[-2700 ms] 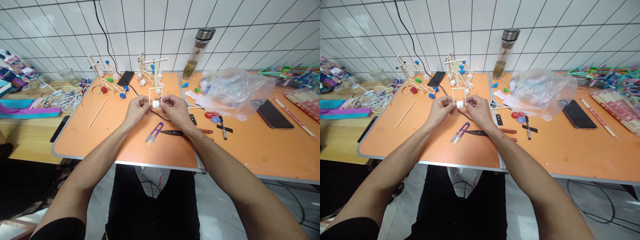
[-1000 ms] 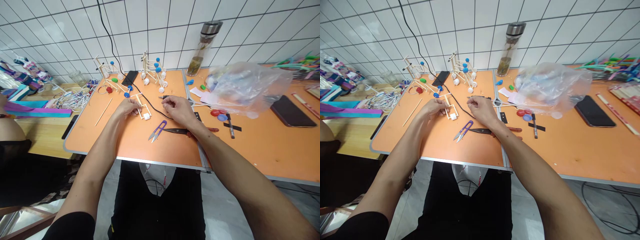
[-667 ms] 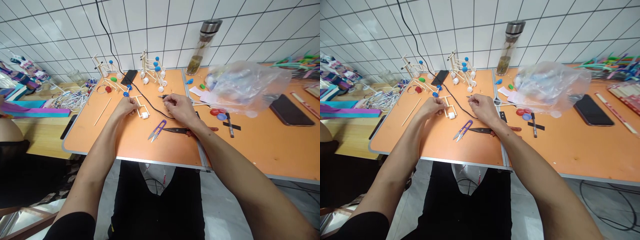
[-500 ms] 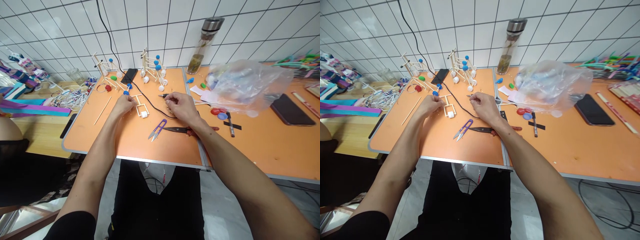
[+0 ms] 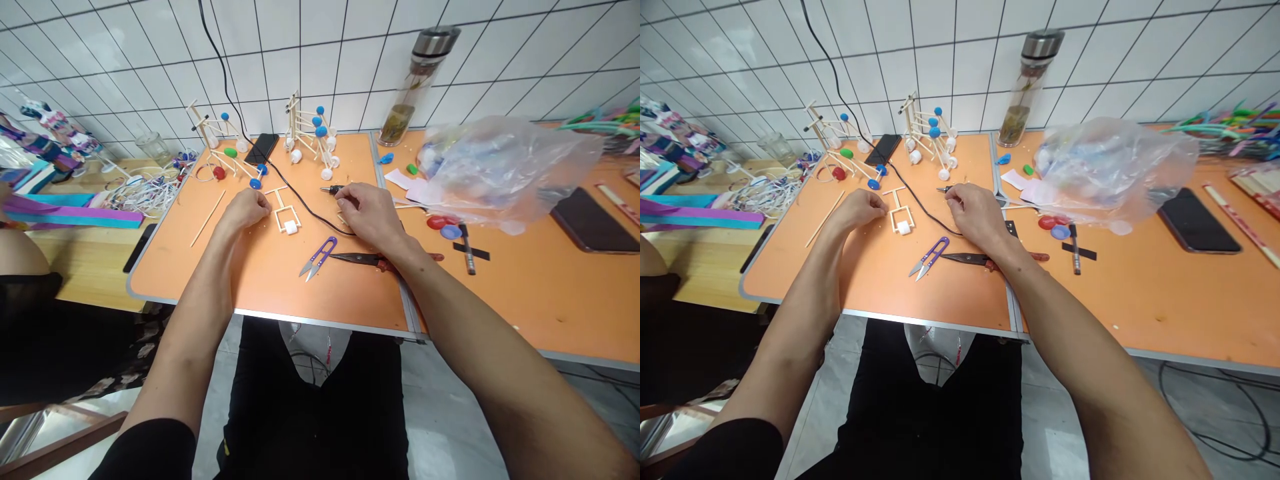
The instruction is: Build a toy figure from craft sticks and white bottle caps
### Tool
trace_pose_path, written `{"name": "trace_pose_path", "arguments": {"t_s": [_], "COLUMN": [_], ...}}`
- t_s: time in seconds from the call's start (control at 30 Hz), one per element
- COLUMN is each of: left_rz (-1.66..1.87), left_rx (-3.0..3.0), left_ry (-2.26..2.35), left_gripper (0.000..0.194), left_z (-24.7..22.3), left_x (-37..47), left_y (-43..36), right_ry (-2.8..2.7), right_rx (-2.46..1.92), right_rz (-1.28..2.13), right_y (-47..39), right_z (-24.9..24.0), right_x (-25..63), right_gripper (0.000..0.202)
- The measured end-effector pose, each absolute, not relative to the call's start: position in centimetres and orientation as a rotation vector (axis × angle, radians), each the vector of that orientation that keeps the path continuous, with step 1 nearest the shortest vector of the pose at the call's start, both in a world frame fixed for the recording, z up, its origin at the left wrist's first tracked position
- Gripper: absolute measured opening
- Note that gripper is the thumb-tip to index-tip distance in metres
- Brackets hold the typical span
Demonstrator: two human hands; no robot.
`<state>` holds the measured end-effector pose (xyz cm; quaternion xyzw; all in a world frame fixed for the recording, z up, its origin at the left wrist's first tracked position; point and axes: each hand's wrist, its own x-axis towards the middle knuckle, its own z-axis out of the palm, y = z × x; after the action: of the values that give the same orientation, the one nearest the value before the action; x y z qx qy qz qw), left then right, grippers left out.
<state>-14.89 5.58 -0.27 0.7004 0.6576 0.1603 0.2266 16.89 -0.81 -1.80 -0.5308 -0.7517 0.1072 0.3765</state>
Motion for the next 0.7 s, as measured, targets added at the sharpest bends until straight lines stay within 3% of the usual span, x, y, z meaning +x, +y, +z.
{"name": "trace_pose_path", "arguments": {"t_s": [0.37,0.57,0.7], "left_rz": [0.069,0.135,0.113], "left_rx": [1.971,2.01,2.01], "left_ry": [1.82,1.783,1.786], "left_gripper": [0.007,0.002,0.009], "left_z": [2.5,3.0,2.4], "left_x": [-14.6,-15.0,-14.5], "left_y": [3.9,3.9,3.7], "right_ry": [-1.9,-1.851,-1.838], "right_rx": [-1.392,-1.406,-1.423], "right_rz": [0.25,0.231,0.25], "right_y": [-0.7,-0.5,-0.4], "right_z": [-1.8,-1.9,-2.0], "right_x": [17.0,17.4,17.4], "right_gripper": [0.021,0.02,0.017]}}
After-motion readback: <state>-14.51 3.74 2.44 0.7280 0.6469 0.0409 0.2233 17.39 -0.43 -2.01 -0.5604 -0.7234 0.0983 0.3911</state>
